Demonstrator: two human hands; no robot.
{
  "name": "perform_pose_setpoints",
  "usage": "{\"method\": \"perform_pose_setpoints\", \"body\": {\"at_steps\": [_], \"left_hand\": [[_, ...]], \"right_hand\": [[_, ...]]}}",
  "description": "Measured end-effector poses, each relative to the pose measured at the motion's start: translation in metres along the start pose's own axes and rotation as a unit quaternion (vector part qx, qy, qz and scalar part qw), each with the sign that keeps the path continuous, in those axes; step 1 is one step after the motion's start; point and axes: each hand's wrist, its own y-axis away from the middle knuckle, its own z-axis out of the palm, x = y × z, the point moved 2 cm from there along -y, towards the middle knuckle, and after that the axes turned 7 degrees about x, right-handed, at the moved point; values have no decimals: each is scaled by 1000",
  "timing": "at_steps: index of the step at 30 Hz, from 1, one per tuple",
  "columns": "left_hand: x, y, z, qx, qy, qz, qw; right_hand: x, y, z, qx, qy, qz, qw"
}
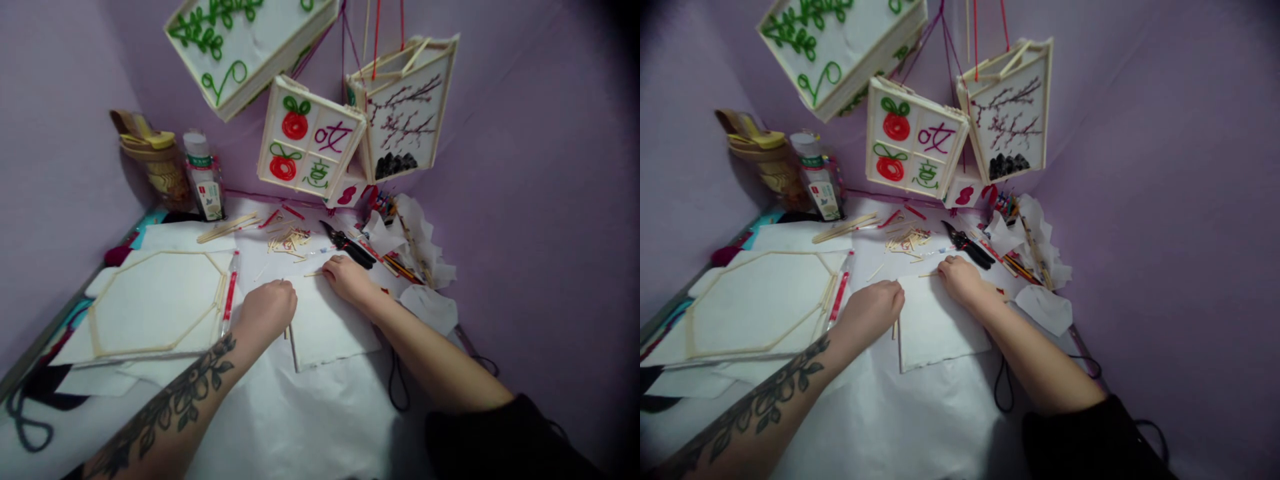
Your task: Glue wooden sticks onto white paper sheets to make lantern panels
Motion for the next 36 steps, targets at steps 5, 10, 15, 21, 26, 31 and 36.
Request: {"method": "perform_pose_setpoints", "body": {"at_steps": [5,10,15,21,26,31,36], "left_hand": [[-5,-2,3,12,-9,0,1000],[-11,-3,16,40,-34,61,997],[-13,-3,24,44,-89,49,994],[-14,-4,21,39,-76,54,995],[-16,-6,23,51,-79,29,995],[-13,-5,18,39,-80,33,996],[-14,-4,19,68,-84,18,994]], "right_hand": [[-3,2,1,-3,-10,-4,1000],[-10,8,0,-5,-17,-10,1000],[-11,8,0,-7,-17,-5,1000],[-12,8,-3,-11,-17,-5,1000],[-13,8,-3,-17,-16,-5,1000],[-12,7,-1,-20,-12,-4,1000],[-12,6,-2,-19,-5,-11,1000]]}}
